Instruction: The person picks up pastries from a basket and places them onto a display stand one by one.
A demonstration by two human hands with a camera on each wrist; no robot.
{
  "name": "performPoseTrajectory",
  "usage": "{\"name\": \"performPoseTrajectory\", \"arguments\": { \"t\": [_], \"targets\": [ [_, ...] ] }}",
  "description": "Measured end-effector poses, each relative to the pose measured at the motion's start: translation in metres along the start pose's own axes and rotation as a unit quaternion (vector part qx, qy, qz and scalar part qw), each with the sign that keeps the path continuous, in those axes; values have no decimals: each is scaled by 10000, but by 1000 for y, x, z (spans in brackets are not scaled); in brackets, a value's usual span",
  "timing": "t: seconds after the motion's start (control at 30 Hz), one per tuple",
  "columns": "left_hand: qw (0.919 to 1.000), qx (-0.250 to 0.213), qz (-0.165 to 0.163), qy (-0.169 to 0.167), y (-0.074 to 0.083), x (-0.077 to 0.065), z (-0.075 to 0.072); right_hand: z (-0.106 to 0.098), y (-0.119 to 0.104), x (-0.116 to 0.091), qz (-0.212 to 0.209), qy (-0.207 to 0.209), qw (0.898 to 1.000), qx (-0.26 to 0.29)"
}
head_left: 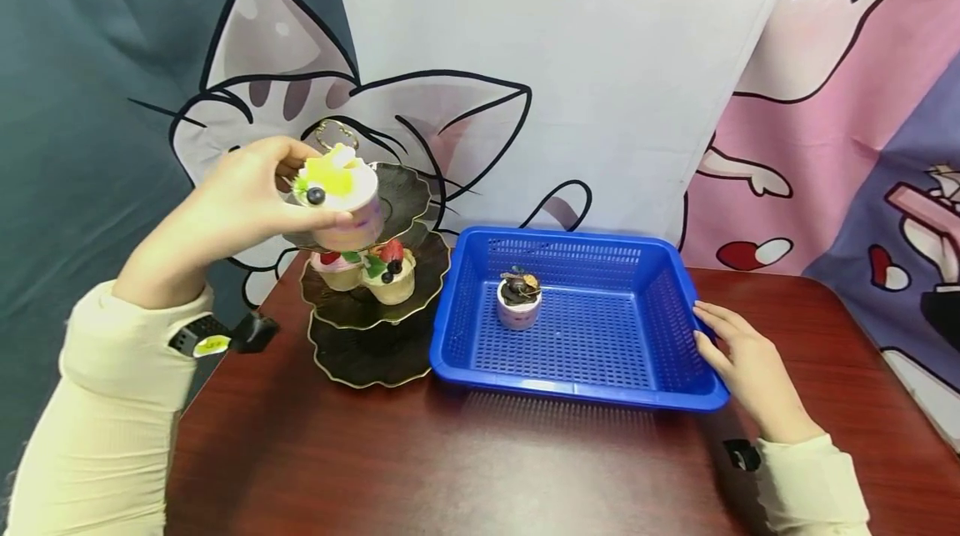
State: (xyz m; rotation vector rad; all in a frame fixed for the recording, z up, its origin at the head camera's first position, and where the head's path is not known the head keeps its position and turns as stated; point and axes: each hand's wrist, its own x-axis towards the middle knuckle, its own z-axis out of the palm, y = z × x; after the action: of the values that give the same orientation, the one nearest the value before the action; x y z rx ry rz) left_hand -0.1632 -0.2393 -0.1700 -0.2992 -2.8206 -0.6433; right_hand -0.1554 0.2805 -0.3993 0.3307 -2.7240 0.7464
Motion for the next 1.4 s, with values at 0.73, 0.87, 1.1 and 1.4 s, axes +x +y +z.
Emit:
{"name": "performPoseTrajectory", "arguments": {
  "t": [0.73, 0.87, 1.1, 1.4],
  "targets": [
    [9998, 77, -116, 149, -83, 45, -11, -2, -2, 0, 154, -292, 9993, -173],
    [9998, 68, -160, 93, -89, 56, -10, -2, -4, 1, 113, -255, 9995, -151],
    [9997, -2, -200, -103, -90, 66, -8, -3, -6, -1, 105, -266, 9995, -117],
    [9990, -342, 17, -296, -87, 77, -1, -5, -8, -1, 102, -256, 9995, -182]
  ]
}}
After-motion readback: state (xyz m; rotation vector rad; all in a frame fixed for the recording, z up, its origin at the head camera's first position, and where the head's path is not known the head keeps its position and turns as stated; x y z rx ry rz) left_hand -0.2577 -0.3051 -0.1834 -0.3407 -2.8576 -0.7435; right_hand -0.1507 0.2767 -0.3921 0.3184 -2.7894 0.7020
